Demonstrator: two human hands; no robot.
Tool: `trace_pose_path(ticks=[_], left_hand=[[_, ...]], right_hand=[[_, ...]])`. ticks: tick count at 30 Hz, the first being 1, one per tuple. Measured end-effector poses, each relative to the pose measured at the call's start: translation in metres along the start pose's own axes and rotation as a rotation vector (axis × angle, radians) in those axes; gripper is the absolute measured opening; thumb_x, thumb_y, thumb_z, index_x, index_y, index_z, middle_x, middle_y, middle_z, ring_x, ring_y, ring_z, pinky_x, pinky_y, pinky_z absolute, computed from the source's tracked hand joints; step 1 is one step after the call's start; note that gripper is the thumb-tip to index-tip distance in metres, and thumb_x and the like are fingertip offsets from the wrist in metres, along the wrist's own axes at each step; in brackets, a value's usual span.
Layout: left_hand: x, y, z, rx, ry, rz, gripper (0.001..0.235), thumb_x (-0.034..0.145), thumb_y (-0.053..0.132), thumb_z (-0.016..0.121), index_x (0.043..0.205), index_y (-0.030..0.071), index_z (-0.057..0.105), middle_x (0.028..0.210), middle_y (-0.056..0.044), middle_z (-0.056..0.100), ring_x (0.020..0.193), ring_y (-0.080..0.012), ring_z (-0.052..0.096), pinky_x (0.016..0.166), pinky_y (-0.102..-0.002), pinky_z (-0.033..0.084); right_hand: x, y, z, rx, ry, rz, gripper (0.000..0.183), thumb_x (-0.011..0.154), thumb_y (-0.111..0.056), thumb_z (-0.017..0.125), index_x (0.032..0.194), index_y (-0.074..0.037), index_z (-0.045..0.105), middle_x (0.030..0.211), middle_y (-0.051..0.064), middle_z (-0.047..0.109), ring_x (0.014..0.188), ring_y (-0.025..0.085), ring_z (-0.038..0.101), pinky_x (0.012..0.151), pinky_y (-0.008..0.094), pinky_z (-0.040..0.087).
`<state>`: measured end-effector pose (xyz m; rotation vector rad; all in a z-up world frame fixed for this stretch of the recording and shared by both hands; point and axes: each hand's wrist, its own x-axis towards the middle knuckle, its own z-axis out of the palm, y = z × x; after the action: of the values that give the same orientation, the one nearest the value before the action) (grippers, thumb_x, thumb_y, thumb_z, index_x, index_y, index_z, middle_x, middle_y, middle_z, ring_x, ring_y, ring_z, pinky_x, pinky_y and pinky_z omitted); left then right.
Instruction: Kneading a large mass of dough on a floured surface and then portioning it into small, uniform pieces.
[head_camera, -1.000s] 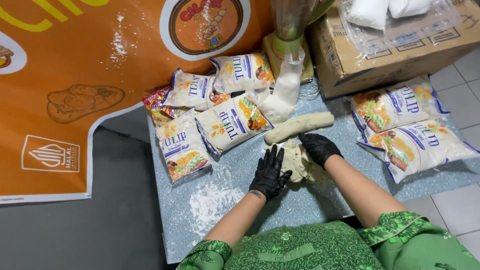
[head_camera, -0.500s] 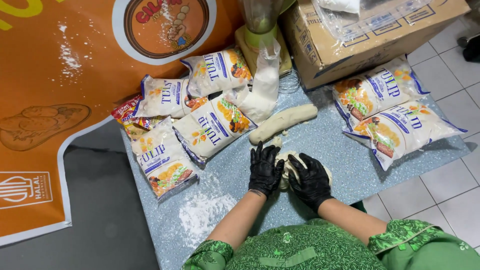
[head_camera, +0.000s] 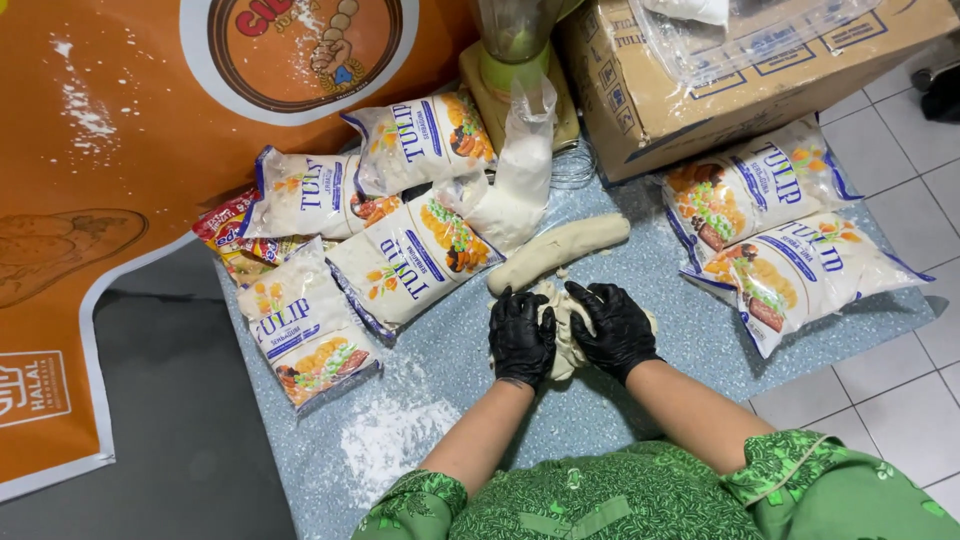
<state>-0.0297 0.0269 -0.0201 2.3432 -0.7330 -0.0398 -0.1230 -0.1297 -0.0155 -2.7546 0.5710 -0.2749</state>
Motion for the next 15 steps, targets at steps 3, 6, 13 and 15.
trace_pose_path(ticks=[3, 6, 13, 15], left_hand=[[0.001, -0.002, 0.004, 0.012, 0.053, 0.022, 0.026, 0.099, 0.046, 0.046, 0.111, 0.03, 0.063, 0.11, 0.0, 0.06, 0.134, -0.0315, 0.053, 0.11, -0.047, 0.043], [0.002, 0.001, 0.0, -0.017, 0.05, 0.011, 0.028, 0.099, 0.046, 0.045, 0.111, 0.029, 0.063, 0.108, 0.001, 0.059, 0.133, -0.0321, 0.053, 0.108, -0.048, 0.044], [0.005, 0.014, -0.02, 0.018, -0.001, -0.015, 0.031, 0.1, 0.047, 0.044, 0.116, 0.027, 0.063, 0.112, -0.002, 0.061, 0.129, -0.0349, 0.055, 0.11, -0.049, 0.041], [0.003, 0.014, -0.016, 0.011, -0.005, -0.021, 0.032, 0.101, 0.047, 0.043, 0.115, 0.026, 0.063, 0.114, -0.003, 0.061, 0.133, -0.0335, 0.053, 0.112, -0.048, 0.039]], right_hand=[[0.011, 0.007, -0.001, 0.006, -0.047, -0.01, 0.05, 0.088, -0.052, 0.058, 0.136, -0.04, 0.061, 0.116, 0.001, 0.063, 0.111, 0.027, 0.065, 0.088, 0.04, 0.055], [0.022, 0.012, -0.001, -0.029, -0.041, -0.023, 0.048, 0.092, -0.053, 0.055, 0.138, -0.041, 0.061, 0.114, 0.001, 0.063, 0.111, 0.027, 0.065, 0.087, 0.039, 0.055], [0.05, 0.024, -0.008, 0.015, -0.097, -0.05, 0.045, 0.092, -0.047, 0.055, 0.136, -0.045, 0.062, 0.103, -0.001, 0.061, 0.104, 0.025, 0.066, 0.083, 0.04, 0.057], [0.056, 0.028, -0.006, 0.028, -0.088, -0.042, 0.041, 0.093, -0.047, 0.054, 0.133, -0.045, 0.065, 0.1, -0.001, 0.062, 0.102, 0.025, 0.066, 0.081, 0.04, 0.057]])
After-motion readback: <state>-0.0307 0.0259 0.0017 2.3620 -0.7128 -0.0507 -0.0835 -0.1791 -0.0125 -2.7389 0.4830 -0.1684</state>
